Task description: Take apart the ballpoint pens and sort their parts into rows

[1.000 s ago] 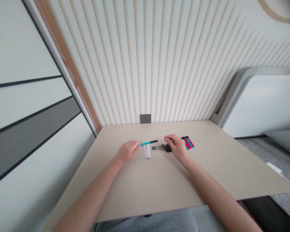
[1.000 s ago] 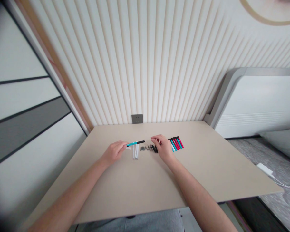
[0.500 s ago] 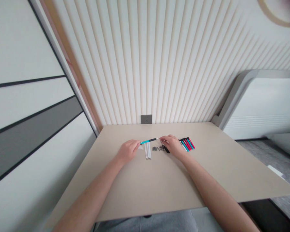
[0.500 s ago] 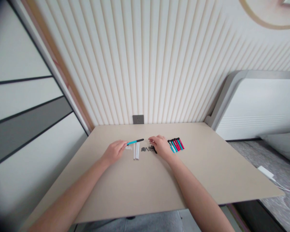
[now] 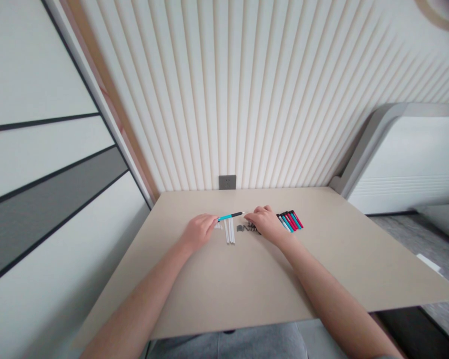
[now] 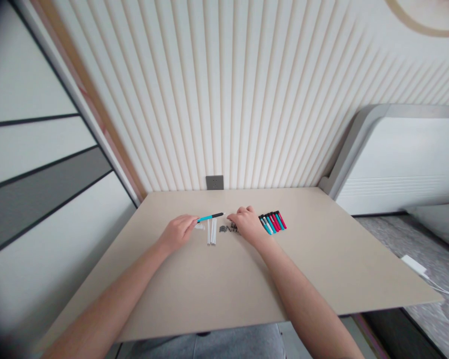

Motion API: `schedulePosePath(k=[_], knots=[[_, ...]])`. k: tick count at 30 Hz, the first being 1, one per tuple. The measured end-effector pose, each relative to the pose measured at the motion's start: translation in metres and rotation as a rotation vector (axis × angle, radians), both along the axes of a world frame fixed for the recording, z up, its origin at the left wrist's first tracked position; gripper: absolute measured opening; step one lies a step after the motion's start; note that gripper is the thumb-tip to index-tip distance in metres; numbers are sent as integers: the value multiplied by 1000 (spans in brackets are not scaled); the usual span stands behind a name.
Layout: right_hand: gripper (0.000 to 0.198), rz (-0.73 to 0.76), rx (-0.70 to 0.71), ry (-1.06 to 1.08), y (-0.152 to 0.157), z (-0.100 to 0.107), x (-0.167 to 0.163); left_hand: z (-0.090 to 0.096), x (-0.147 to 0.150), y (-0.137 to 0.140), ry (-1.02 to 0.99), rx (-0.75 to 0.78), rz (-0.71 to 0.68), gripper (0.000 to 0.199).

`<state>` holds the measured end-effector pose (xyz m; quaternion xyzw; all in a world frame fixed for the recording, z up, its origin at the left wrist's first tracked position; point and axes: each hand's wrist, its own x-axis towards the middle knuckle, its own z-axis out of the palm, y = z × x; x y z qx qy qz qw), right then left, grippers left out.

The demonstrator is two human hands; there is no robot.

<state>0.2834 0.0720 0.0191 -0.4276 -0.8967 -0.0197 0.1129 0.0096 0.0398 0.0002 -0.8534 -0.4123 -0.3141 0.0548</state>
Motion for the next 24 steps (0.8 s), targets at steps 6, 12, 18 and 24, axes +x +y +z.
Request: schedulePosePath(k=[6,12,18,24], knots=[[25,5,16,-5,1,-3,1,1,0,0,-6,-3,-2,27],[24,-4,23,10,1,-4,0,2,0,-1,-26,-1,-8,26],[23,-8,28,45,-2,0,0,3,0,-2,-25,-14,-21,26],[27,34,11,297,-21,6,5,4,1,-3,7,-56,-104,24]])
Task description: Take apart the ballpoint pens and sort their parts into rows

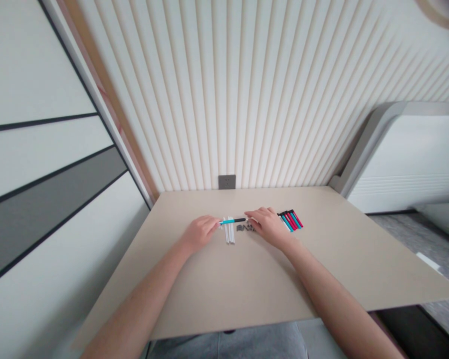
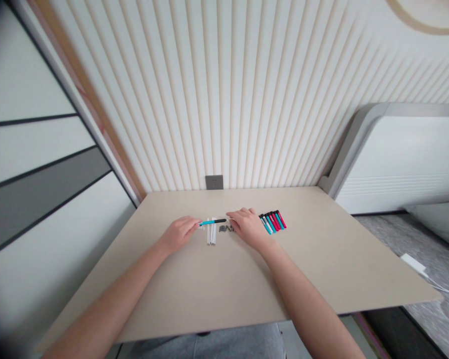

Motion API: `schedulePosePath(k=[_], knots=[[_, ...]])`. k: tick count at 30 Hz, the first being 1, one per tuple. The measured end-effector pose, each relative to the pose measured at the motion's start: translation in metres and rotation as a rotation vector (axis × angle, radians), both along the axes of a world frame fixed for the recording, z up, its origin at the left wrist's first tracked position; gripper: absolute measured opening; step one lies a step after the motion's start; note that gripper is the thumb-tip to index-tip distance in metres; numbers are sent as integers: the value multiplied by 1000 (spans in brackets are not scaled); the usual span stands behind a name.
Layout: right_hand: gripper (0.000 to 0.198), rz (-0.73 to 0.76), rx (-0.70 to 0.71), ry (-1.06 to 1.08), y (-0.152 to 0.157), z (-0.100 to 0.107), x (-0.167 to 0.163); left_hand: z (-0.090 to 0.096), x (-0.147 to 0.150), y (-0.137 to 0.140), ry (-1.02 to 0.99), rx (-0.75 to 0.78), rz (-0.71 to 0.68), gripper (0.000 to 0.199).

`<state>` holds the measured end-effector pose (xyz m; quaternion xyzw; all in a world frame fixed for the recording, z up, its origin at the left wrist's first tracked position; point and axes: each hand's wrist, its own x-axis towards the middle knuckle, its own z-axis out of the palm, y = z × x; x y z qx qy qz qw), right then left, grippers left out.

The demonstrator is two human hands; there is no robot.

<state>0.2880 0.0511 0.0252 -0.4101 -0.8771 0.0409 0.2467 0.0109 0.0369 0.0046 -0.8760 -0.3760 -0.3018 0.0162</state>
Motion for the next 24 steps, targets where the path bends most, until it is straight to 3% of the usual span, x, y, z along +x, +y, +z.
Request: schedulePosePath(k=[7,13,19,24], knots=[[29,139,-117,109,-20,-8,-2,2,2,-1,32,-25,-83,25],[30,55,-195,265,-13,-17,-5,3,0,-3,26,-41,-65,25],[44,-3,-224,305,-13,-17,-5,2,-1,-1,27,43,-44,24],[44,38,-261,319,-15,-17,-6,5,-2,-3,32,102,-31,26]])
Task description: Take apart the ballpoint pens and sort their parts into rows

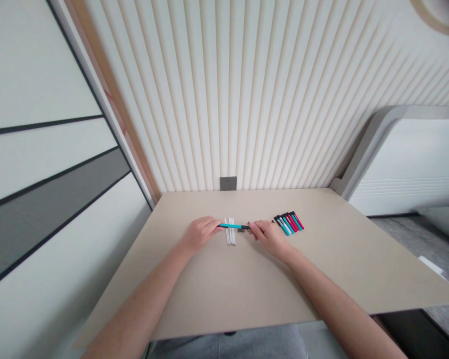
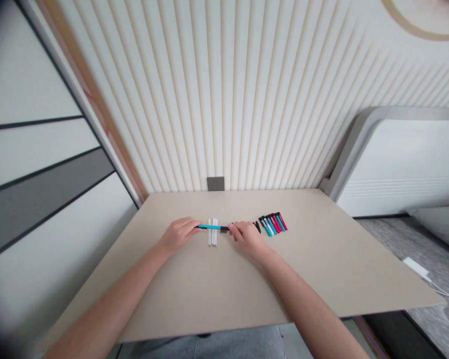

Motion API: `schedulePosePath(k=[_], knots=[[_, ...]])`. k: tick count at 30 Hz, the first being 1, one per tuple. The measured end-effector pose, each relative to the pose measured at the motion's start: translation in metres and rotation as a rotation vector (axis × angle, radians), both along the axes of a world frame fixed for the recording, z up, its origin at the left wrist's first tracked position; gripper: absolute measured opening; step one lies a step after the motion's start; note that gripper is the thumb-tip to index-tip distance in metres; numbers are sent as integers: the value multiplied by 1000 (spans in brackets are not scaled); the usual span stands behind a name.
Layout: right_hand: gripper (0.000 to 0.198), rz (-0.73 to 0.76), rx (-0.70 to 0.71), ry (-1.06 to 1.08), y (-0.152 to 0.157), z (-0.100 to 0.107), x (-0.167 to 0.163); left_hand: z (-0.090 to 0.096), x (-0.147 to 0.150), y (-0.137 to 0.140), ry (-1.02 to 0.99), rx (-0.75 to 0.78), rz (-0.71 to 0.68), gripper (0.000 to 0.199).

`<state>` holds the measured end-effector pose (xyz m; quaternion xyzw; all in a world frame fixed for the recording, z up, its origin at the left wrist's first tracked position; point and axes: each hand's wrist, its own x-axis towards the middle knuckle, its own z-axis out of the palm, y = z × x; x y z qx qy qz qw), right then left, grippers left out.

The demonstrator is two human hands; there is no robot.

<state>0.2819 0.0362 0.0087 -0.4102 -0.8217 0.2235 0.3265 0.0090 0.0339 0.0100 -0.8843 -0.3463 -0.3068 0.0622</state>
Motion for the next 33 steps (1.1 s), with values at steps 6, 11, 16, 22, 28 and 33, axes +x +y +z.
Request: schedulePosePath(k=[6,11,16,22,28,33], knots=[[47,-38,42,-1,0,0,1,1,1,-1,76,22,7,32],[44,-33,116,-64,0,-2,1,0,1,-1,79,17,0,36],[40,-29,238,-72,-2,-4,-1,0,-1,0,36,0,-23,34],[29,123,185,-6,-13,6,-6,6,-5,0,-22,35,-37,31],[29,137,168,-151,-10,6,-3,9,-3,-5,45,65,-52,32],[28,17,368,-265,-6,3,1,6,4,-5,11,-105,-62,33]])
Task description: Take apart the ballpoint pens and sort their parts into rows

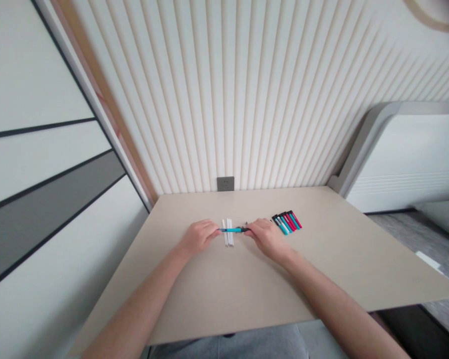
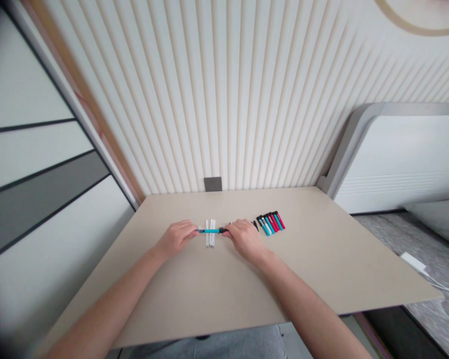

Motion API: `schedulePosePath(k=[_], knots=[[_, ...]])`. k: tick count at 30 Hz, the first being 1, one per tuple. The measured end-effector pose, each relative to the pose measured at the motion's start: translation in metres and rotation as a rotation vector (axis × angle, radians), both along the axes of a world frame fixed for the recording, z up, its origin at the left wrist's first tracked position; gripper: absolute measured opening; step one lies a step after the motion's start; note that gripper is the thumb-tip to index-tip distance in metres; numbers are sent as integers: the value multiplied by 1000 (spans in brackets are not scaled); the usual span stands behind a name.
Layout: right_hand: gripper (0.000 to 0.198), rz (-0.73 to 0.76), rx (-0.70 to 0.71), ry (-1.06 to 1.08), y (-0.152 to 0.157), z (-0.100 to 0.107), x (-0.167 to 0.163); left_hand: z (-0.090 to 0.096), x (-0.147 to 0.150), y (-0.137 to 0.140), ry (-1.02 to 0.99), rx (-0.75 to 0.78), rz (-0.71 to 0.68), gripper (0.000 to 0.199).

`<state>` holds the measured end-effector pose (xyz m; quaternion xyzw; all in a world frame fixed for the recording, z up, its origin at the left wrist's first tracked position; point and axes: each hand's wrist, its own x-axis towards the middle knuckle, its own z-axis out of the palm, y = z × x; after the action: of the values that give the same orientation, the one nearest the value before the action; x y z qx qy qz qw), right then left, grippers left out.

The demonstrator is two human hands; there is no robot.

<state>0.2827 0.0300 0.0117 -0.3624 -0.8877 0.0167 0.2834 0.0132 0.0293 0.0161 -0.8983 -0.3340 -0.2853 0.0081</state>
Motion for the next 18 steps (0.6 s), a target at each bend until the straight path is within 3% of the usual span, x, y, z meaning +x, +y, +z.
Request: schedulePosePath(k=[4,14,18], knots=[[26,-34,59,31,-4,5,-2,0,0,1,-40,-90,19,37],[18,-44,-140,169,0,0,1,-4,-7,4,17,23,37,30],[24,-1,-177,198,-2,1,-2,-6,-6,5,35,33,32,28]])
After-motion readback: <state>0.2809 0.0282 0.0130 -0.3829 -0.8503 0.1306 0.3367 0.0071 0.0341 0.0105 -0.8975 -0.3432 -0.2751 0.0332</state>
